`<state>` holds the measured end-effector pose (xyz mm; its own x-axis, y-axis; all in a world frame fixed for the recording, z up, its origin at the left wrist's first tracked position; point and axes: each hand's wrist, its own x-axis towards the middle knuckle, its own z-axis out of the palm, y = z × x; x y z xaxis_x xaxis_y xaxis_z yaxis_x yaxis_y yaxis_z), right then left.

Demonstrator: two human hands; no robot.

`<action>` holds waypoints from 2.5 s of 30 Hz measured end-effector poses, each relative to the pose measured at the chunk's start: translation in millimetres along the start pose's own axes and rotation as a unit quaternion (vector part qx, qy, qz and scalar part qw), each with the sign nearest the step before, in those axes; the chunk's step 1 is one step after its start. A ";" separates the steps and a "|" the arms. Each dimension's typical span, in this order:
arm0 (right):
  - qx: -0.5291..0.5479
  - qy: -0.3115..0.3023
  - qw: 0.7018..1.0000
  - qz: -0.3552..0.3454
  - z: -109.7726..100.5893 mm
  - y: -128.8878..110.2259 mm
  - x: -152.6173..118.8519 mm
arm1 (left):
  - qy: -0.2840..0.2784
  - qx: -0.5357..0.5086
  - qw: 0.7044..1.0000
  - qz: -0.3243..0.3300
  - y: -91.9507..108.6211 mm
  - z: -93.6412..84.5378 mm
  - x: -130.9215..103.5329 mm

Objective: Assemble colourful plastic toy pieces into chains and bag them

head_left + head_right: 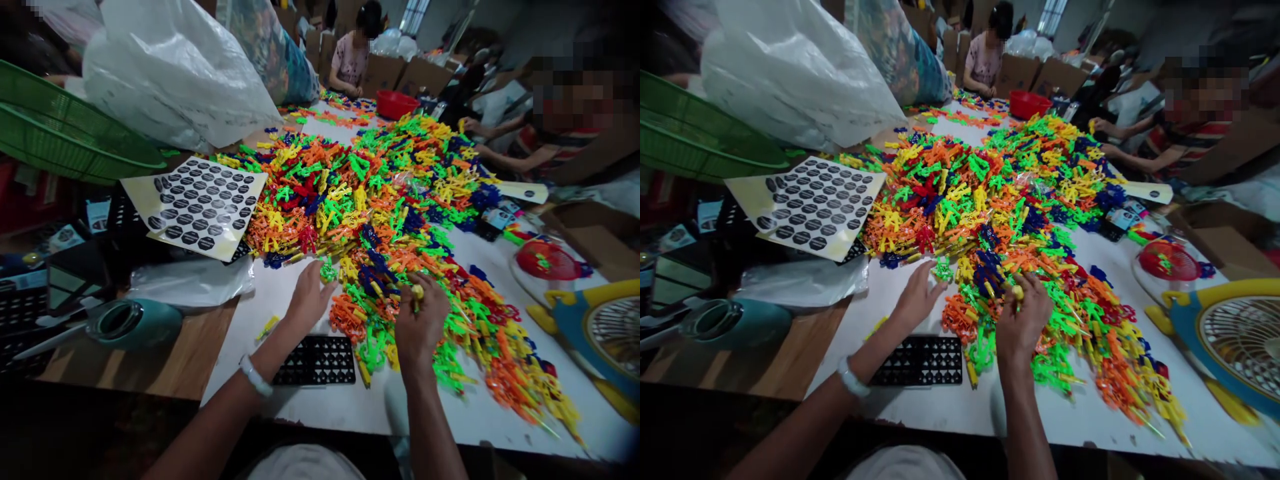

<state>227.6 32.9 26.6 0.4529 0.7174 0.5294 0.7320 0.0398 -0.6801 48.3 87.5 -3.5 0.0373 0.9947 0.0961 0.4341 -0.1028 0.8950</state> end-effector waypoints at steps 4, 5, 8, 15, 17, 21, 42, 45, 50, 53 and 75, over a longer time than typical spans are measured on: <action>-0.002 -0.077 0.996 0.040 4.8 3.5 -6.2 | 0.012 0.087 0.996 0.003 1.6 25.0 25.5; 0.024 -0.120 0.991 0.062 10.7 1.3 -13.6 | 0.016 0.091 0.996 0.002 0.2 25.5 28.4; 0.072 -0.203 0.974 0.070 29.6 -7.1 -34.6 | 0.019 0.093 0.996 0.005 -7.8 11.5 28.1; 0.137 -0.328 0.933 0.063 49.2 -23.7 -43.1 | 0.021 -0.001 0.999 -0.049 -20.4 -43.6 -11.0; 0.117 -0.325 0.938 0.024 50.7 -27.3 -44.2 | 0.009 -0.088 0.992 -0.087 -18.3 -48.8 -25.2; 0.063 -0.335 0.939 -0.043 50.1 -32.1 -49.5 | 0.011 -0.183 0.974 -0.134 -12.7 -47.2 -44.6; -0.075 -0.272 0.932 -0.229 48.4 -35.5 -58.2 | 0.038 -0.015 0.992 -0.121 -7.8 -39.6 -57.8; -0.033 -0.288 0.940 -0.180 50.4 -33.5 -57.9 | 0.017 -0.072 0.990 -0.117 -5.6 -46.0 -55.3; 0.089 -0.359 0.928 -0.052 49.1 -27.7 -45.8 | -0.104 -0.255 0.949 -0.156 -1.3 -71.0 -39.9; 0.076 -0.404 0.910 -0.055 47.2 -24.6 -39.2 | -0.163 -0.243 0.941 -0.171 -2.8 -79.2 -31.9; 0.319 -0.400 0.851 0.118 54.1 -22.6 -47.5 | -0.166 -0.272 0.934 -0.163 -9.7 -65.0 -50.3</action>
<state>162.0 35.6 -10.6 -0.1285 0.9917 -0.0008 0.1269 0.0157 -0.9918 -16.2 37.9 11.2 0.2986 0.9128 -0.2788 -0.0473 0.3059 0.9509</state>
